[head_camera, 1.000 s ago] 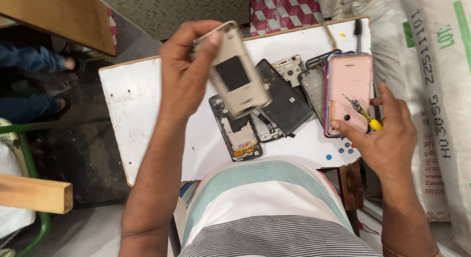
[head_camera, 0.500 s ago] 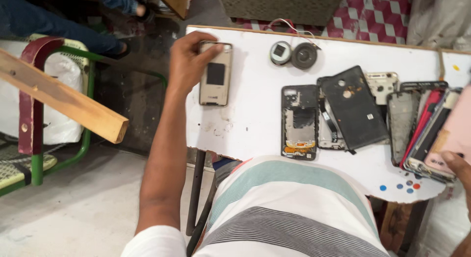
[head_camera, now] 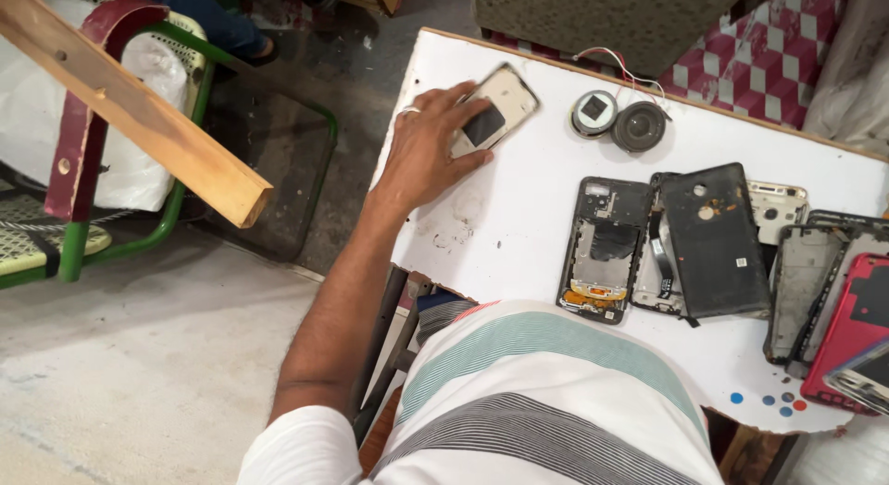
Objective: The person sorts through a pile of disassembled mobile phones and parts on a white table. They pick up various phone bodies, back covers, and internal components, inspect them, and place them in different piles or positions on the table.
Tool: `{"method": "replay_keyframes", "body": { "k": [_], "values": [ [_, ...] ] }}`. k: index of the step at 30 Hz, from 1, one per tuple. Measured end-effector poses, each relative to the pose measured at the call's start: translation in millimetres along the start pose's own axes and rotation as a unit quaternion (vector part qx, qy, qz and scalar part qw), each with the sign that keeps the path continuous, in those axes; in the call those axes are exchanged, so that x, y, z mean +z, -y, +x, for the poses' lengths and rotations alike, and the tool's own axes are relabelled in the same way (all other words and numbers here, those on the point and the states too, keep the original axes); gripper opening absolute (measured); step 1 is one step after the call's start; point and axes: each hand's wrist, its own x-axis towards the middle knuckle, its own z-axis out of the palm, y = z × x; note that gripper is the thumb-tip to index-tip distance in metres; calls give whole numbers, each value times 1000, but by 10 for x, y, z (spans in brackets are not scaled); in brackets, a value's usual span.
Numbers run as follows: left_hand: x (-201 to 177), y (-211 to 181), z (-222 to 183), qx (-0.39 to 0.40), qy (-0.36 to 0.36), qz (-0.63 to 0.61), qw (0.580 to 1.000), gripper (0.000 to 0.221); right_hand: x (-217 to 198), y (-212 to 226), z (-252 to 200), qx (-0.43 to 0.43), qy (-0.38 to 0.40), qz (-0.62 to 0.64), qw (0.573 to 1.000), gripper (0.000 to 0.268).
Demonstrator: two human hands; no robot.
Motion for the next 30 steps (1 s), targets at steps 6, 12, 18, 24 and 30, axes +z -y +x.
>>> {"method": "replay_keyframes", "body": {
  "k": [6, 12, 18, 24, 30],
  "values": [
    [-173, -72, 45, 75, 24, -58, 995, 91, 533, 337, 117, -9, 122, 8, 992, 43],
    [-568, -546, -464, 264, -102, 9, 959, 104, 1625, 237, 260, -40, 304, -215, 927, 50],
    [-474, -876, -733, 296, -33, 182, 937, 82, 2117, 241, -65, 59, 449, -144, 880, 59],
    [-217, -668, -740, 183, 128, 3, 975, 102, 2059, 116, -87, 86, 418, -154, 891, 54],
    [-223, -54, -349, -102, -26, 34, 994, 105, 1617, 62, -77, -9, 341, -153, 928, 43]
  ]
}}
